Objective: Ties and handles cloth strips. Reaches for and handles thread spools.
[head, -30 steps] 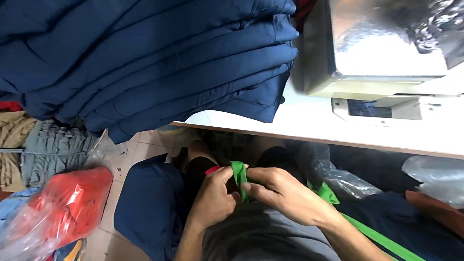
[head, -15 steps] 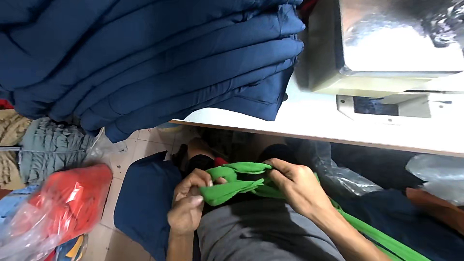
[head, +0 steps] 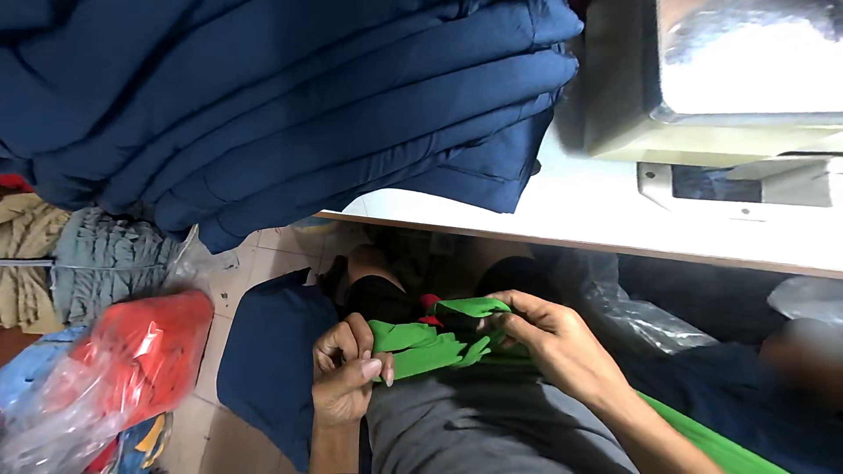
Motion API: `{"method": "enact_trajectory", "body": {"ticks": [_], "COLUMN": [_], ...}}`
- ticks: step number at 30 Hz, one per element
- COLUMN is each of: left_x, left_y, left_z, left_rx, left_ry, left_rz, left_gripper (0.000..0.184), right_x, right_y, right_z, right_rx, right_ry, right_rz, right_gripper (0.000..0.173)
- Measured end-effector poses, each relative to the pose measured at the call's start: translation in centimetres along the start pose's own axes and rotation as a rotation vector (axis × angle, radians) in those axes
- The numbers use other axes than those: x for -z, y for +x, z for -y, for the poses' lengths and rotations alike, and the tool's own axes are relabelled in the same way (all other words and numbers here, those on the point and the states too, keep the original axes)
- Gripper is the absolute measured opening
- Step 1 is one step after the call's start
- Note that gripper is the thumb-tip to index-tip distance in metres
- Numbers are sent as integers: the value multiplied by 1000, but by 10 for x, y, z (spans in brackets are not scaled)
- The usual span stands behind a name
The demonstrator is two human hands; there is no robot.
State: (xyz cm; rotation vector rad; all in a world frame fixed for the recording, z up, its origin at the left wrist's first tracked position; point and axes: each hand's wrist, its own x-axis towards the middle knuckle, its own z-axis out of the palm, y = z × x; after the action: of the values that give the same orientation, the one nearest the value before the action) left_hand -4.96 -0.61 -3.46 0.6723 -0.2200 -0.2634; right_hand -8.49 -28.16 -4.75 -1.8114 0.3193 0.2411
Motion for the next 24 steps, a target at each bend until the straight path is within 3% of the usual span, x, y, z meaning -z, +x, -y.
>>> {"method": "enact_trajectory", "body": {"ticks": [15, 24], "left_x": [3, 5], "left_y": [-6, -6], "left_z": [-16, -16], "left_rx": [-66, -95], "left_ry": [-89, -155], "left_rz": [-70, -132], "left_gripper": [10, 8], "right_x": [9, 11], "right_y": [-3, 1], "right_z": [-5, -11], "right_rx": [13, -88], "right_ry": [299, 458], "right_rz": [-38, -123], "right_gripper": [28, 31]}}
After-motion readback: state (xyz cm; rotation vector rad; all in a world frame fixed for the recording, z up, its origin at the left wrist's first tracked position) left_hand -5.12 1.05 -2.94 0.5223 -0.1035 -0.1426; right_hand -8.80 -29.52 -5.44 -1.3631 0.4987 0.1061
